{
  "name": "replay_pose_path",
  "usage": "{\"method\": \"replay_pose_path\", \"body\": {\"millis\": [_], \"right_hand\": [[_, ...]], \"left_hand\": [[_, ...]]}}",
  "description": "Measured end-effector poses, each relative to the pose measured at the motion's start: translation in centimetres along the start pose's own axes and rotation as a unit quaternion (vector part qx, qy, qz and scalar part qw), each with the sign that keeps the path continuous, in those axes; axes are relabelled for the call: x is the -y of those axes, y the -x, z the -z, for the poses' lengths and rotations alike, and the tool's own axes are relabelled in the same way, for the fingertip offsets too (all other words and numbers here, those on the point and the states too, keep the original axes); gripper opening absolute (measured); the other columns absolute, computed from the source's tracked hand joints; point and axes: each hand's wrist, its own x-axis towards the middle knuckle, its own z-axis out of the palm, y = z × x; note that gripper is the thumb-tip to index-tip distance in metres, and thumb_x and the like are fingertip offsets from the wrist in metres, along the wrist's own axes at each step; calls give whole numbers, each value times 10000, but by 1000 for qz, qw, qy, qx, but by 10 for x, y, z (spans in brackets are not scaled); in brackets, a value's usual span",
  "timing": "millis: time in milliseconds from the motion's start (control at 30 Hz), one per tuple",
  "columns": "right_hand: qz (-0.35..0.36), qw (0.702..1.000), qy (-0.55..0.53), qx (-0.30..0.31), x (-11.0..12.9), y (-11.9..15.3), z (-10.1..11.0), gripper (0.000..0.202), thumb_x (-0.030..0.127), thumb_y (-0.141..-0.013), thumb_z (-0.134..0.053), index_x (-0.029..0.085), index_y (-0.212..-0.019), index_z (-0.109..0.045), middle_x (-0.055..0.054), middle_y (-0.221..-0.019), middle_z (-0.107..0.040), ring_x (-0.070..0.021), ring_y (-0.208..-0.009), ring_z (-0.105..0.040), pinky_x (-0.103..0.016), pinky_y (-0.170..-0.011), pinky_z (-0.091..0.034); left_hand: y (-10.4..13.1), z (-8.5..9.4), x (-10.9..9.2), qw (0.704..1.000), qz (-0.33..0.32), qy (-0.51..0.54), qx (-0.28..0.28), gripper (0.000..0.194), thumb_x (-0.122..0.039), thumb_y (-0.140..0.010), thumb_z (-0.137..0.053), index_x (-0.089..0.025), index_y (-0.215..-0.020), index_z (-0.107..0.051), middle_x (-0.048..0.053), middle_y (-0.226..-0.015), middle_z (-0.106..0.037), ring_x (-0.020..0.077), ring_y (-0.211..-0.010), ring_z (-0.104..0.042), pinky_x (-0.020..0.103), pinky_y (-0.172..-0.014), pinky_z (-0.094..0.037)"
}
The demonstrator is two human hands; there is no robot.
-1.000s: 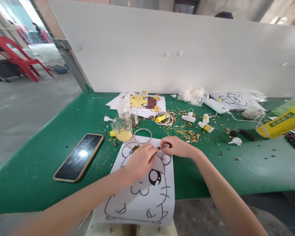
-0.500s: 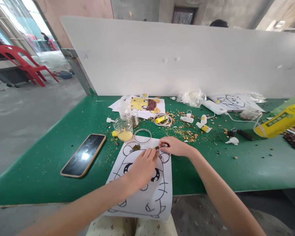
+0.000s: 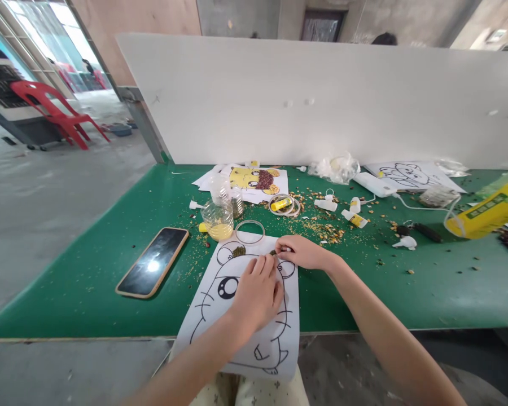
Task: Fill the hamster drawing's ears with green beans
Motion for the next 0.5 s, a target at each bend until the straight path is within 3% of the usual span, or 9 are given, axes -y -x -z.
{"method": "replay_pose_path", "body": {"millis": [500], "right_hand": [[-22,989,-126,72,-7,8,17,65,225,-791,-485,177,-756,-510,25,-666,-438,-102,-597,-435,-228,-549,-366]], "left_hand": [[1,-2,1,1000,4,24,-4,419,-252,-890,-334,-39,-1197,-524,152,-1207,-511,258,-1077,-435,390,-941,-356]]}}
